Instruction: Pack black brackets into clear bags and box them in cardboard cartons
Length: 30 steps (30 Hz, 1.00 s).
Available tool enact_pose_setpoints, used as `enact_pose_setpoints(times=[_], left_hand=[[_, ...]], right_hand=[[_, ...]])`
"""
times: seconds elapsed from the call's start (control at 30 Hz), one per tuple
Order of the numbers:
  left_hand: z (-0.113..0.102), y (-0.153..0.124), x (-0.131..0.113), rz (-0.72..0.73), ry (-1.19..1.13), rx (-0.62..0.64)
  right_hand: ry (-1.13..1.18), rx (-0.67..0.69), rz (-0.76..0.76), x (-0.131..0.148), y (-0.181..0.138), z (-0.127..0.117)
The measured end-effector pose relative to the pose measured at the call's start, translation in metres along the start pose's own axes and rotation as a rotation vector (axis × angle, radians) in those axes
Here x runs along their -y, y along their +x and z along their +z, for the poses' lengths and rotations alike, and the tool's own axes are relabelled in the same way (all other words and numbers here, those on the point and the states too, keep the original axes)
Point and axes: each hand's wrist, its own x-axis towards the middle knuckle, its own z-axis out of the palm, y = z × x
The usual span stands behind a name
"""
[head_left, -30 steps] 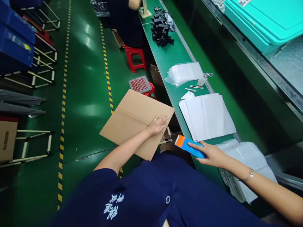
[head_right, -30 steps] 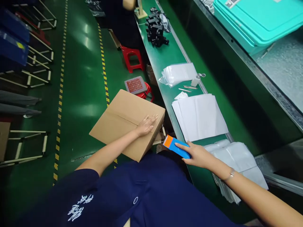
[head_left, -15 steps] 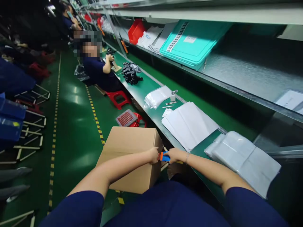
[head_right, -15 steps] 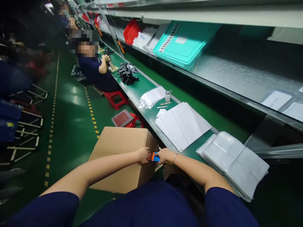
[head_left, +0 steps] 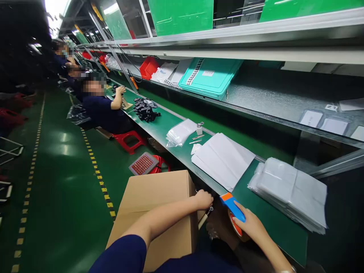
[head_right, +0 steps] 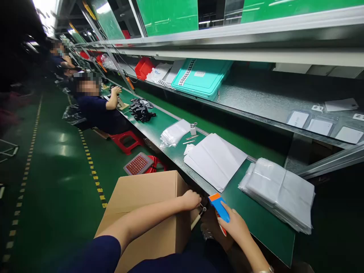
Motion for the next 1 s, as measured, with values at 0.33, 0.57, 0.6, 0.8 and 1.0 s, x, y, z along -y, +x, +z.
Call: enact_pose_setpoints(times=[0.33,0.57,0.6,0.8,1.0], left_hand=[[-0.02,-0.1,-0.01,0.037,-0.561,0.144],[-0.018,-0.134,-0.003,-0.051,-0.631,0.146],[-0.017,-0.132,-0.004,-0.063,-0.627,0.164],[-0.039,-0.091,-0.012,-0.119,-0.489,0.138],[-0.172,-0.018,-0.002,-0.192,-0.226,-0.199]], right_hand=[[-0.012,-0.496,-0.133,0.117,-0.152,0.054],[-0.119,-0.506,-0.107,0.16,-0.185,0.086],[-0.129,-0.515,-0.076,0.167,-0.185,0.087],[-0.142,-0.451,0.108,0.192,-0.182,0.078],[0.042,-0.365,0.239,0.188,-0.204,0.073]])
